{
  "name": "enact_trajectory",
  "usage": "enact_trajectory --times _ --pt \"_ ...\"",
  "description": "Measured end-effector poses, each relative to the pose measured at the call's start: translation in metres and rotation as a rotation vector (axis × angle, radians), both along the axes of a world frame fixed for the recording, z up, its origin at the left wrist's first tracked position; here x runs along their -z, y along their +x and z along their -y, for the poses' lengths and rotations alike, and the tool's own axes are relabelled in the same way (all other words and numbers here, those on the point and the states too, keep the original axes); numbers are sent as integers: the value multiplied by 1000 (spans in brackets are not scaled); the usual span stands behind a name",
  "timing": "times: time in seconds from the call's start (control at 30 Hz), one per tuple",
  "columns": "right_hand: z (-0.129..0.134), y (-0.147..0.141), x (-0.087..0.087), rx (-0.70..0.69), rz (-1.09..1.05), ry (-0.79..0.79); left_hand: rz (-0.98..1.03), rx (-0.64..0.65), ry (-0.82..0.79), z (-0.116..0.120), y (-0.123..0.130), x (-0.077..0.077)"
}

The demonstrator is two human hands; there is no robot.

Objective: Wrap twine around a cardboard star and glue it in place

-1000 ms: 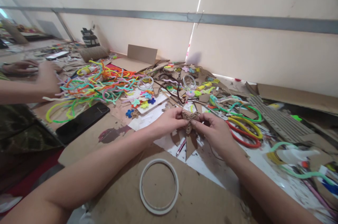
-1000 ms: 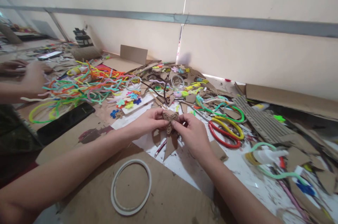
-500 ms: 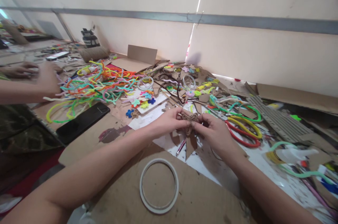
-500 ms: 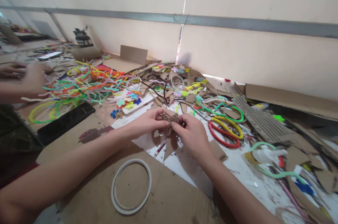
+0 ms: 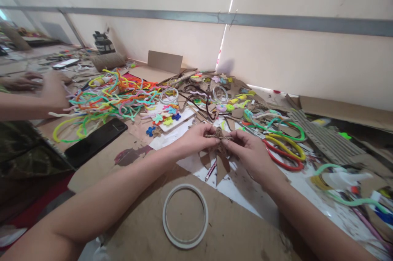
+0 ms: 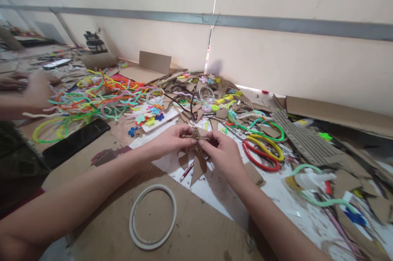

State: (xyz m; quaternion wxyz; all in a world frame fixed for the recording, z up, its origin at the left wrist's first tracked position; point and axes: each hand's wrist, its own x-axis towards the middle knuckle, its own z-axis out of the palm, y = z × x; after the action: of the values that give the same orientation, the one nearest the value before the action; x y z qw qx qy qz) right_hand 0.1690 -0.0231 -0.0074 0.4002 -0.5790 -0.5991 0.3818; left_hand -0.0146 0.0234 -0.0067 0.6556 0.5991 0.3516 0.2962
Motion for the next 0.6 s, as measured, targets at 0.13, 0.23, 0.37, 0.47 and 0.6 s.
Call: enact_trajectory --times 0.13,0.23,0.37,0.47,0.6 --pt "1 0 -2 41 93 61 -59 -28 7 -1 -1 -2" --pt "4 1 -5 103 246 196 -82 -122 -10 1 1 -3" --pt "8 0 -7 102 369 371 -24 -173 -23 4 3 -1" --pt "8 0 -6 95 432 473 19 -156 6 4 3 1" --pt "7 0 -5 56 573 610 -29 -137 43 4 3 2"
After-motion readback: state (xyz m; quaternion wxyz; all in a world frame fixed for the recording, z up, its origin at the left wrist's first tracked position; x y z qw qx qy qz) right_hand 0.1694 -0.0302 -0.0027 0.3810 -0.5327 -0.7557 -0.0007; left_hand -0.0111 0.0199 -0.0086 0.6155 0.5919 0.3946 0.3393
